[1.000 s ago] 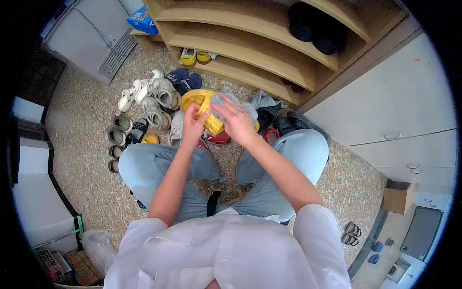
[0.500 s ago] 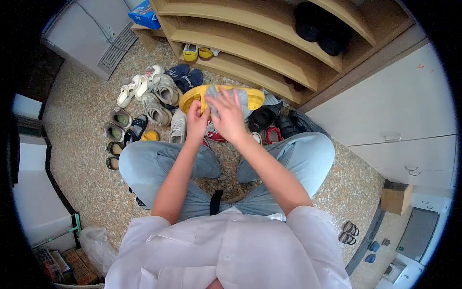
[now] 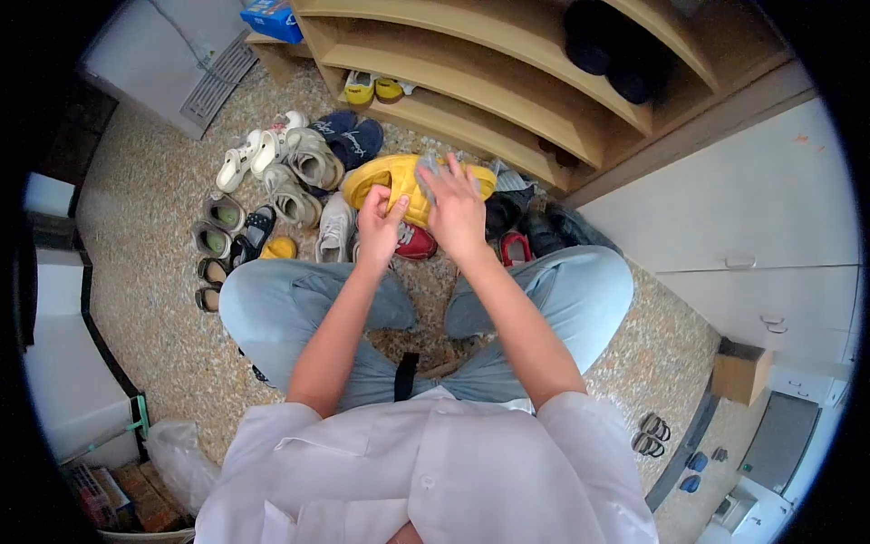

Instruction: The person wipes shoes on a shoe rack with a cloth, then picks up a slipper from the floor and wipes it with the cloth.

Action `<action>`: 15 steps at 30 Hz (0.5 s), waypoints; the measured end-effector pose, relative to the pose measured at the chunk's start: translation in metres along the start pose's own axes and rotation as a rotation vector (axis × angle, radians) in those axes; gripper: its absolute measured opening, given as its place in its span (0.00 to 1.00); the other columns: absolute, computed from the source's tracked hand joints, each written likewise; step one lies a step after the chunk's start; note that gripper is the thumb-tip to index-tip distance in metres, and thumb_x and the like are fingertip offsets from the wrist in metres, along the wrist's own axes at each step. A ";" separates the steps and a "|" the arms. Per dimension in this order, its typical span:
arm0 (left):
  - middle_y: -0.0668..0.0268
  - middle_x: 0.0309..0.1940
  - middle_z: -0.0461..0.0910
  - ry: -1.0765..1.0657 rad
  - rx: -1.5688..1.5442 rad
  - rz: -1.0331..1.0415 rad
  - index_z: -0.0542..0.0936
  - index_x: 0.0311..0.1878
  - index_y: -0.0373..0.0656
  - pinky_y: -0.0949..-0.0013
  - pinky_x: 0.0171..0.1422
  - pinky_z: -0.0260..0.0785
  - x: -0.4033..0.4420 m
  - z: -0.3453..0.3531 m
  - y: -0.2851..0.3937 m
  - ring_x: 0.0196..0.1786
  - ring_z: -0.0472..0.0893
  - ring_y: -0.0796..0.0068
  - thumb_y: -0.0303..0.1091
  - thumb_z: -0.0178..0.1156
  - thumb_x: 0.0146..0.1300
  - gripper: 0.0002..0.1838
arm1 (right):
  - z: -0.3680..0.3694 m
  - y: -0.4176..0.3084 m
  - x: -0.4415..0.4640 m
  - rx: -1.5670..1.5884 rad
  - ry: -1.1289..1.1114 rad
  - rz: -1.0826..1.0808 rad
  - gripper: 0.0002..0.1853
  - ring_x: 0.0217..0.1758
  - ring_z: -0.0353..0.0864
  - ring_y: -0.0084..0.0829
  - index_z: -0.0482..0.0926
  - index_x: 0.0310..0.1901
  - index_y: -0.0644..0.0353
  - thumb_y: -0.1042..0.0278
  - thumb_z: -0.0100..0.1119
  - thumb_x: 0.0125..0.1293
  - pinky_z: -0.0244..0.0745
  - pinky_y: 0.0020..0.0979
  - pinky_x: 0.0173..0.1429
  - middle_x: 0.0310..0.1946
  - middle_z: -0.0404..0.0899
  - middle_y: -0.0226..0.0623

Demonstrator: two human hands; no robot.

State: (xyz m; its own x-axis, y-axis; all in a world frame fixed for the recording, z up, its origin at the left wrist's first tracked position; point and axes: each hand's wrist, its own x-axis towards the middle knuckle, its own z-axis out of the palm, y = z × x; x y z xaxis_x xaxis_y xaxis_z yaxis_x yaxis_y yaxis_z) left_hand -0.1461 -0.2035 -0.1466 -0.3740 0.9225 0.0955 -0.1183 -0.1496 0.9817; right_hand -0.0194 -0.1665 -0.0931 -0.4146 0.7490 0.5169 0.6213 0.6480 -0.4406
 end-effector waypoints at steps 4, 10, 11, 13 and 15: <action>0.70 0.27 0.74 -0.042 0.094 0.020 0.69 0.35 0.38 0.79 0.38 0.64 0.002 -0.003 -0.004 0.32 0.70 0.87 0.20 0.58 0.58 0.07 | 0.002 -0.007 0.005 0.031 -0.066 -0.020 0.28 0.64 0.66 0.45 0.76 0.52 0.58 0.83 0.54 0.44 0.57 0.47 0.69 0.50 0.76 0.47; 0.68 0.27 0.73 0.050 0.190 0.119 0.70 0.37 0.38 0.76 0.37 0.64 -0.001 -0.002 0.002 0.33 0.72 0.83 0.21 0.57 0.57 0.07 | -0.002 -0.016 -0.008 0.116 -0.187 -0.177 0.30 0.67 0.63 0.43 0.73 0.56 0.56 0.80 0.56 0.46 0.53 0.48 0.71 0.53 0.75 0.45; 0.68 0.26 0.73 -0.019 0.181 0.054 0.70 0.36 0.38 0.76 0.37 0.63 0.000 -0.003 0.000 0.33 0.72 0.83 0.21 0.56 0.57 0.06 | -0.006 -0.010 -0.005 0.010 -0.166 -0.139 0.30 0.67 0.63 0.43 0.73 0.56 0.56 0.80 0.56 0.46 0.52 0.49 0.71 0.54 0.75 0.43; 0.68 0.26 0.73 -0.090 0.164 -0.012 0.70 0.36 0.38 0.77 0.37 0.62 0.000 -0.001 0.003 0.33 0.72 0.82 0.21 0.56 0.57 0.05 | -0.008 0.000 0.001 -0.096 -0.138 -0.079 0.30 0.67 0.63 0.42 0.73 0.56 0.55 0.79 0.56 0.46 0.49 0.52 0.71 0.56 0.74 0.39; 0.69 0.26 0.71 -0.059 0.229 -0.012 0.70 0.34 0.39 0.76 0.37 0.62 -0.003 0.000 0.005 0.31 0.70 0.82 0.21 0.55 0.57 0.05 | -0.003 -0.003 -0.006 -0.086 -0.157 -0.100 0.30 0.67 0.63 0.41 0.74 0.56 0.54 0.80 0.56 0.46 0.48 0.53 0.71 0.56 0.74 0.39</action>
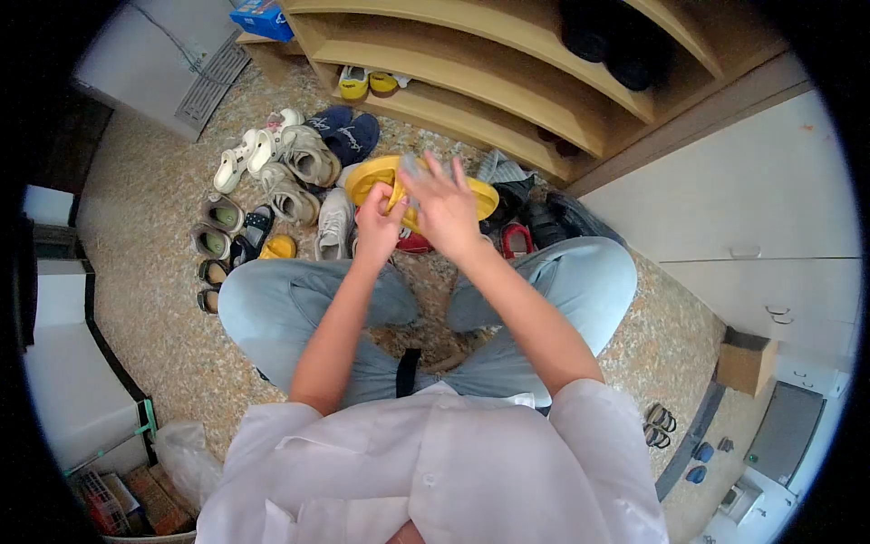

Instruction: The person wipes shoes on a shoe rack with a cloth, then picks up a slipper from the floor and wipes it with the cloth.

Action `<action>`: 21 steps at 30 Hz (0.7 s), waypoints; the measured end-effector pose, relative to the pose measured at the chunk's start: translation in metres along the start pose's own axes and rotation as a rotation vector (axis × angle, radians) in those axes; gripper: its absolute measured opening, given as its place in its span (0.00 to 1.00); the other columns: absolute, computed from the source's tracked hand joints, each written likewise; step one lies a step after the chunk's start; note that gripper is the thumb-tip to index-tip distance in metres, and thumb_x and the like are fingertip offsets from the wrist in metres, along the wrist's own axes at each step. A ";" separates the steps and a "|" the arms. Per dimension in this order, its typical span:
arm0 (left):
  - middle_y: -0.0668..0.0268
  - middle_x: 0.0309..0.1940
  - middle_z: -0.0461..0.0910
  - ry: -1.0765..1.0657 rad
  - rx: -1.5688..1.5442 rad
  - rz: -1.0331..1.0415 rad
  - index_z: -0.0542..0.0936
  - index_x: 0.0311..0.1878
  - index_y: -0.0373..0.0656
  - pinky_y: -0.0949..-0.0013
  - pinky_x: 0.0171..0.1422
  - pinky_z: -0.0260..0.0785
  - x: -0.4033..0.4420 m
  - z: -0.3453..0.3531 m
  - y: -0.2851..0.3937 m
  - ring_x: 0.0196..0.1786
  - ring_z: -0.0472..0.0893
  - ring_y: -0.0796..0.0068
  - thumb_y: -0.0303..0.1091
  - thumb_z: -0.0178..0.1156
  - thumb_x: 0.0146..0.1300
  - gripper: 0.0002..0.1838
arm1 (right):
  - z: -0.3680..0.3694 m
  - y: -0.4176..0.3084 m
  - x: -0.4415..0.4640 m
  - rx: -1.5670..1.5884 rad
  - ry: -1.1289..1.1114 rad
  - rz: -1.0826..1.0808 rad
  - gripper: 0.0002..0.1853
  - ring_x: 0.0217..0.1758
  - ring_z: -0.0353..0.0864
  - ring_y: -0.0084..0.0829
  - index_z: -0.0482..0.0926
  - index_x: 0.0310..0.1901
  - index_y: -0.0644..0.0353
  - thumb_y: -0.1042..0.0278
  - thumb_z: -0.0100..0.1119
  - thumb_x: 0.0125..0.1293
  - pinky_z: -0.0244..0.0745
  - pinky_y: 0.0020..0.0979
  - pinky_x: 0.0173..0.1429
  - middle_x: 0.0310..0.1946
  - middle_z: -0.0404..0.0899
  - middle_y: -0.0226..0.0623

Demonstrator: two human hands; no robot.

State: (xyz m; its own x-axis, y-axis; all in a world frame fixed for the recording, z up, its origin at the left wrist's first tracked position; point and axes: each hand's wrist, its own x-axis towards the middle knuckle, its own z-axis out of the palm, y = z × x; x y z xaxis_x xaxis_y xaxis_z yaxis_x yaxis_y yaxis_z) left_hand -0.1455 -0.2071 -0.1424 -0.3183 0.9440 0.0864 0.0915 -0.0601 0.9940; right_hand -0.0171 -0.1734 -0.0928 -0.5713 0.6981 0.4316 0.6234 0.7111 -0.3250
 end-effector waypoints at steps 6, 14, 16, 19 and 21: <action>0.74 0.24 0.70 -0.001 0.056 0.039 0.68 0.34 0.39 0.80 0.37 0.62 0.000 -0.008 -0.010 0.30 0.68 0.86 0.18 0.54 0.59 0.06 | 0.003 -0.019 -0.027 0.138 -0.095 -0.033 0.34 0.71 0.57 0.39 0.72 0.59 0.50 0.81 0.57 0.44 0.40 0.57 0.72 0.58 0.72 0.35; 0.69 0.27 0.66 0.010 0.066 0.031 0.68 0.33 0.38 0.76 0.38 0.60 -0.001 -0.007 0.009 0.33 0.67 0.80 0.20 0.55 0.56 0.05 | 0.009 -0.018 -0.010 0.036 -0.034 0.076 0.36 0.72 0.55 0.42 0.70 0.61 0.48 0.79 0.57 0.45 0.37 0.60 0.71 0.58 0.72 0.36; 0.69 0.27 0.66 0.027 0.062 0.025 0.68 0.33 0.38 0.76 0.39 0.60 0.001 -0.008 0.000 0.33 0.68 0.80 0.20 0.55 0.56 0.06 | 0.010 -0.025 -0.020 0.089 -0.093 0.018 0.38 0.72 0.53 0.42 0.68 0.63 0.45 0.80 0.57 0.44 0.38 0.60 0.72 0.58 0.72 0.37; 0.71 0.27 0.72 0.018 -0.006 0.110 0.69 0.37 0.39 0.78 0.38 0.64 0.001 -0.006 0.000 0.32 0.70 0.86 0.18 0.55 0.57 0.07 | 0.001 -0.021 -0.013 -0.020 -0.070 0.045 0.39 0.73 0.51 0.42 0.67 0.64 0.45 0.81 0.55 0.44 0.37 0.60 0.72 0.58 0.73 0.36; 0.68 0.25 0.70 0.017 0.203 0.088 0.69 0.34 0.39 0.75 0.38 0.60 -0.001 -0.003 0.002 0.33 0.69 0.79 0.22 0.55 0.56 0.05 | 0.003 -0.016 -0.004 -0.048 -0.023 0.065 0.39 0.74 0.50 0.42 0.66 0.64 0.46 0.81 0.54 0.45 0.37 0.61 0.71 0.57 0.73 0.37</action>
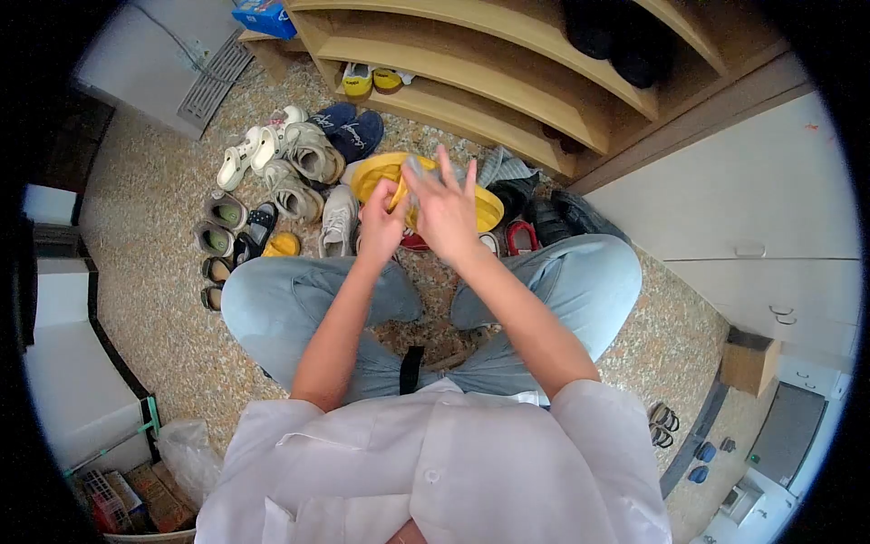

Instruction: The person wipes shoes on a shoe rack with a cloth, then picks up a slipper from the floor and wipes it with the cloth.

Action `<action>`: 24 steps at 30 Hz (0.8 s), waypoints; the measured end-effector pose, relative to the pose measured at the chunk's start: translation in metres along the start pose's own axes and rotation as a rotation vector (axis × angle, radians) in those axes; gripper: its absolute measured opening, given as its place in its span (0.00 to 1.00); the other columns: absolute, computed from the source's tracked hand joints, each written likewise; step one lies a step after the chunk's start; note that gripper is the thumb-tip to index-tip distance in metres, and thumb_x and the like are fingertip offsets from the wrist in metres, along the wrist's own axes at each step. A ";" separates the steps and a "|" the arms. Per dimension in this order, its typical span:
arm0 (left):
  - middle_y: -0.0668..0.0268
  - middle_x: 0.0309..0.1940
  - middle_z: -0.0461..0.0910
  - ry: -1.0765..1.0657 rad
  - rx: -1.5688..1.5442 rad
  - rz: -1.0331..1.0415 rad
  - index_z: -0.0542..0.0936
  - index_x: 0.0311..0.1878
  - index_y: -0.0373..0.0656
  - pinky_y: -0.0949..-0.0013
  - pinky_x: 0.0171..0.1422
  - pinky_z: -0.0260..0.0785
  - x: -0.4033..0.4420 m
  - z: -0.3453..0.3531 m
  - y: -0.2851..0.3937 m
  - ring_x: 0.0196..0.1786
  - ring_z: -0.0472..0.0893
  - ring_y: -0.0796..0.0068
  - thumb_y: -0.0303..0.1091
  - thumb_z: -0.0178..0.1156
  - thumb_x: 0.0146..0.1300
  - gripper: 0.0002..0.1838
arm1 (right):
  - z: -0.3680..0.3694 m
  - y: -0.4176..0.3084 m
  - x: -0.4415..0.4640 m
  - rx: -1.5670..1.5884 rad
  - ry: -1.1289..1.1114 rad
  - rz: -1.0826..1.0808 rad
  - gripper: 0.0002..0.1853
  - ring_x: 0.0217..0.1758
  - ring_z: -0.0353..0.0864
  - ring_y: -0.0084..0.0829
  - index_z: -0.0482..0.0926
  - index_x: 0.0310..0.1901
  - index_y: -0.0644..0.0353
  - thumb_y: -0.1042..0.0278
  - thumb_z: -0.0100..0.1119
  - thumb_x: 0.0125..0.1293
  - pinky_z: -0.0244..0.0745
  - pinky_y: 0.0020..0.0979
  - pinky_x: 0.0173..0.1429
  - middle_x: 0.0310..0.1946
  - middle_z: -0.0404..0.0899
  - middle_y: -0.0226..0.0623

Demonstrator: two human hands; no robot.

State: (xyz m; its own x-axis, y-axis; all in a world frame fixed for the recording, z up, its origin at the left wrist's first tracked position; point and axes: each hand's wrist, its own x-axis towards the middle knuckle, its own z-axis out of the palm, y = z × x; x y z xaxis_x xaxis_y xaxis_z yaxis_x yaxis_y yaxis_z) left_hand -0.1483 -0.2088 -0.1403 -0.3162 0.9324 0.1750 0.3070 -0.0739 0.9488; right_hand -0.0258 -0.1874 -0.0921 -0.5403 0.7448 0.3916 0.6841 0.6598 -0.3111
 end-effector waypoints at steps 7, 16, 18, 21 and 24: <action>0.62 0.27 0.74 -0.063 -0.042 -0.156 0.71 0.37 0.40 0.68 0.41 0.62 0.003 -0.009 -0.003 0.35 0.73 0.71 0.26 0.57 0.56 0.06 | -0.001 -0.011 -0.016 0.132 -0.162 -0.041 0.32 0.70 0.58 0.42 0.70 0.61 0.52 0.78 0.55 0.49 0.34 0.64 0.70 0.57 0.73 0.36; 0.65 0.29 0.74 0.100 -0.173 -0.102 0.71 0.38 0.37 0.71 0.42 0.63 0.001 0.000 -0.007 0.36 0.73 0.76 0.25 0.59 0.56 0.08 | 0.007 -0.004 -0.005 0.063 -0.028 -0.050 0.32 0.70 0.58 0.43 0.68 0.61 0.54 0.78 0.54 0.50 0.41 0.61 0.70 0.58 0.72 0.39; 0.67 0.28 0.73 0.085 -0.218 -0.049 0.70 0.37 0.38 0.72 0.41 0.62 0.003 0.003 -0.007 0.34 0.71 0.77 0.25 0.59 0.56 0.09 | 0.009 -0.009 -0.010 0.266 -0.108 -0.053 0.36 0.71 0.56 0.44 0.67 0.63 0.52 0.83 0.52 0.47 0.43 0.55 0.72 0.60 0.69 0.39; 0.69 0.26 0.71 0.025 -0.216 -0.040 0.69 0.35 0.39 0.73 0.39 0.61 0.002 0.006 -0.015 0.31 0.69 0.79 0.25 0.60 0.56 0.09 | 0.010 0.008 -0.003 0.097 -0.056 -0.029 0.34 0.69 0.59 0.45 0.66 0.63 0.53 0.78 0.54 0.49 0.46 0.50 0.72 0.57 0.72 0.44; 0.70 0.25 0.70 -0.035 -0.109 -0.088 0.69 0.34 0.39 0.74 0.39 0.61 0.001 0.004 -0.017 0.30 0.69 0.81 0.26 0.61 0.56 0.10 | 0.015 0.033 0.003 0.061 -0.005 0.064 0.34 0.69 0.60 0.45 0.66 0.63 0.55 0.79 0.52 0.49 0.47 0.51 0.71 0.57 0.72 0.44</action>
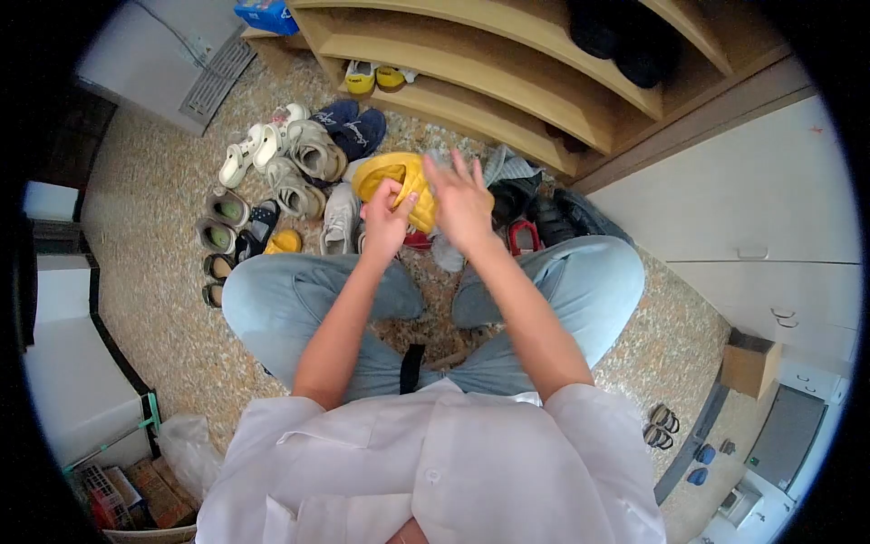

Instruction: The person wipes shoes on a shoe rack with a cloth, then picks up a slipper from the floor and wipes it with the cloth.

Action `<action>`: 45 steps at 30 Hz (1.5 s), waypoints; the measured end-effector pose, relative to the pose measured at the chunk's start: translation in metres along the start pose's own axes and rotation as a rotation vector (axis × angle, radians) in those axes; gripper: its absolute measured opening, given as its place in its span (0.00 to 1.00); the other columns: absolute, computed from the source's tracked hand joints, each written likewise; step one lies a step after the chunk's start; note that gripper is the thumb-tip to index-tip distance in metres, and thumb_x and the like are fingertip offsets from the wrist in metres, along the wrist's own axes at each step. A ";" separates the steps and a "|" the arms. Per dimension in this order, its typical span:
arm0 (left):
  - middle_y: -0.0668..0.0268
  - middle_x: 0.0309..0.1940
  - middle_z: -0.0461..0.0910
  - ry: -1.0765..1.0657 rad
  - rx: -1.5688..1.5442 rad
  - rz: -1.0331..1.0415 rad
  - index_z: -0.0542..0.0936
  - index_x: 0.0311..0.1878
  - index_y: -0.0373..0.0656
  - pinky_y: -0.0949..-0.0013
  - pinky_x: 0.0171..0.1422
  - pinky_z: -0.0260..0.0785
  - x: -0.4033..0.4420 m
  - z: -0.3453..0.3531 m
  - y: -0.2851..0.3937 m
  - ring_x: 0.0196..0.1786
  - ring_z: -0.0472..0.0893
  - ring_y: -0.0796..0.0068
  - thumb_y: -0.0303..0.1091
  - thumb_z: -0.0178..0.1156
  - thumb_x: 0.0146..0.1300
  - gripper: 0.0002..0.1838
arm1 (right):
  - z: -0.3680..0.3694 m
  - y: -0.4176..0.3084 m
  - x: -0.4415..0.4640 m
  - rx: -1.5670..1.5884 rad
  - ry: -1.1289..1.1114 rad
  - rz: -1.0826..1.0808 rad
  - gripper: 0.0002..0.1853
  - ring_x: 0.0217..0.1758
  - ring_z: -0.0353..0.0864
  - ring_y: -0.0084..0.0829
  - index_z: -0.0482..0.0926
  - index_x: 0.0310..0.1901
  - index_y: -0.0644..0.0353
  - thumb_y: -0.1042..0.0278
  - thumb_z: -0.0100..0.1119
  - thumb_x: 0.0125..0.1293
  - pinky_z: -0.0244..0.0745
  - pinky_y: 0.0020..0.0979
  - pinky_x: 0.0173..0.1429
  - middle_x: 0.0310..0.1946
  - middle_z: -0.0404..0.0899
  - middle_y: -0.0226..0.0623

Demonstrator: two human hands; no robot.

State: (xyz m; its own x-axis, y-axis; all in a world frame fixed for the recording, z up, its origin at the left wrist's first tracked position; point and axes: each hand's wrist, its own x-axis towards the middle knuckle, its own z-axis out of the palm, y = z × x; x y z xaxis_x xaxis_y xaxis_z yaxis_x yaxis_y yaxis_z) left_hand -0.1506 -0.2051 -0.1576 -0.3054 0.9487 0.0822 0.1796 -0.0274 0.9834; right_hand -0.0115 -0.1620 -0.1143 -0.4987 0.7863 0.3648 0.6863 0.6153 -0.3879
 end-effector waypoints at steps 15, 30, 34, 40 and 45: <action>0.67 0.34 0.78 -0.020 -0.430 -0.147 0.68 0.37 0.42 0.77 0.41 0.67 0.004 -0.002 0.008 0.36 0.75 0.83 0.25 0.56 0.63 0.06 | -0.057 0.019 -0.001 1.096 0.667 0.512 0.24 0.53 0.74 0.29 0.71 0.59 0.63 0.80 0.45 0.59 0.64 0.26 0.60 0.55 0.73 0.40; 0.73 0.29 0.73 0.046 -0.557 -0.333 0.73 0.37 0.44 0.77 0.43 0.62 -0.001 -0.010 0.021 0.36 0.71 0.83 0.31 0.56 0.64 0.03 | -0.018 -0.012 -0.005 0.278 0.005 -0.223 0.18 0.56 0.75 0.45 0.78 0.47 0.55 0.75 0.55 0.53 0.65 0.42 0.64 0.46 0.79 0.45; 0.72 0.35 0.75 -0.004 -0.429 -0.352 0.73 0.40 0.44 0.77 0.47 0.62 0.004 -0.011 0.007 0.39 0.72 0.82 0.35 0.56 0.64 0.06 | -0.023 0.001 -0.019 0.407 -0.075 -0.244 0.14 0.52 0.76 0.47 0.80 0.41 0.56 0.76 0.51 0.53 0.68 0.41 0.61 0.44 0.79 0.47; 0.69 0.36 0.75 0.235 -0.434 -0.367 0.72 0.41 0.41 0.74 0.49 0.63 0.011 -0.012 0.017 0.39 0.72 0.79 0.35 0.54 0.66 0.08 | -0.042 0.023 -0.032 0.875 0.061 0.357 0.16 0.52 0.76 0.35 0.79 0.45 0.63 0.70 0.44 0.59 0.65 0.32 0.61 0.46 0.79 0.39; 0.69 0.37 0.75 0.220 -0.454 -0.363 0.72 0.41 0.42 0.72 0.48 0.65 0.011 -0.008 0.002 0.39 0.72 0.78 0.34 0.52 0.68 0.06 | -0.046 -0.009 -0.016 1.214 0.382 0.543 0.20 0.62 0.67 0.32 0.71 0.57 0.63 0.64 0.42 0.67 0.56 0.32 0.67 0.57 0.72 0.39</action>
State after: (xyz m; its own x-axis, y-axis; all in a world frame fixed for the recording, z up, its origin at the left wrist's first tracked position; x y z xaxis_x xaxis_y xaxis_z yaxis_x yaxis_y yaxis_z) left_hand -0.1612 -0.1972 -0.1536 -0.4665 0.8367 -0.2868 -0.3732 0.1078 0.9215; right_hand 0.0149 -0.1827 -0.0777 -0.0096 0.9980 0.0628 -0.2387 0.0587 -0.9693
